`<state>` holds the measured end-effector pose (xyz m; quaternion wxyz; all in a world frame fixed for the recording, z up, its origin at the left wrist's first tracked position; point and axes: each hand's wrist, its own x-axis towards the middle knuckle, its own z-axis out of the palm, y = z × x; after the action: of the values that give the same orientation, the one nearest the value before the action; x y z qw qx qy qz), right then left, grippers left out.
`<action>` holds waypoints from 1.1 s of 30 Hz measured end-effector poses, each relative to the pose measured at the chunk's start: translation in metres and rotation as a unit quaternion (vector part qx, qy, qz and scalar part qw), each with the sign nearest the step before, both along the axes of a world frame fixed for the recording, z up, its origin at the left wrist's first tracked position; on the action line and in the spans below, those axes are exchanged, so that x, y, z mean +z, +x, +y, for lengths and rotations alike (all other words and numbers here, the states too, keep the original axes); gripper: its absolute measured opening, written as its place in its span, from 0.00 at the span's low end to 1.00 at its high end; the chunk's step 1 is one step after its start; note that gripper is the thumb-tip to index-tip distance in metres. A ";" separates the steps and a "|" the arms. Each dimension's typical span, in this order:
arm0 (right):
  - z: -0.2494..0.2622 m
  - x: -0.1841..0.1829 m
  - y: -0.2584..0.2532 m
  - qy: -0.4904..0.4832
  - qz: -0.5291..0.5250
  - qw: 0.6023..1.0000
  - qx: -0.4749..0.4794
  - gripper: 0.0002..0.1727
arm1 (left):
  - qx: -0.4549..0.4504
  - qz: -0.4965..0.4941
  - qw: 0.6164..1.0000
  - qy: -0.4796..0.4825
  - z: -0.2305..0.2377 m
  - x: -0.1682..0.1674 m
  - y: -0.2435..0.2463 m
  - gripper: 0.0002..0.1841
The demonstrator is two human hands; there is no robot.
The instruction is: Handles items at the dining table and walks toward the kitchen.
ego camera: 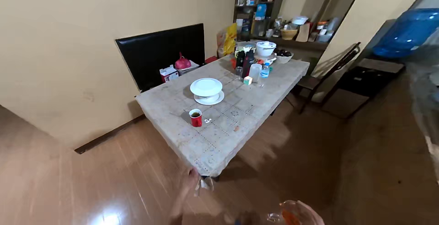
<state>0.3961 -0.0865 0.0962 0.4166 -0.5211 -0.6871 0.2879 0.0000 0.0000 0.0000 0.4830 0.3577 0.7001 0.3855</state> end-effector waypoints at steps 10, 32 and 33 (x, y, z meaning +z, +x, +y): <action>0.214 -0.001 0.090 0.034 -0.008 0.999 0.003 0.56 | 0.037 0.107 0.993 -0.031 0.206 0.028 0.055 0.20; 0.516 0.019 0.138 -0.003 -0.027 1.000 0.011 0.56 | 0.141 0.335 0.925 -0.112 0.386 0.071 0.113 0.28; 0.531 0.017 0.136 0.009 -0.031 0.999 0.006 0.56 | 0.135 0.334 0.928 -0.093 0.397 0.074 0.117 0.26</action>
<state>0.5323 0.4450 0.1129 0.3979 -0.5216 -0.7053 0.2686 0.1169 0.3971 0.0737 0.1953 0.3211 0.8954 0.2386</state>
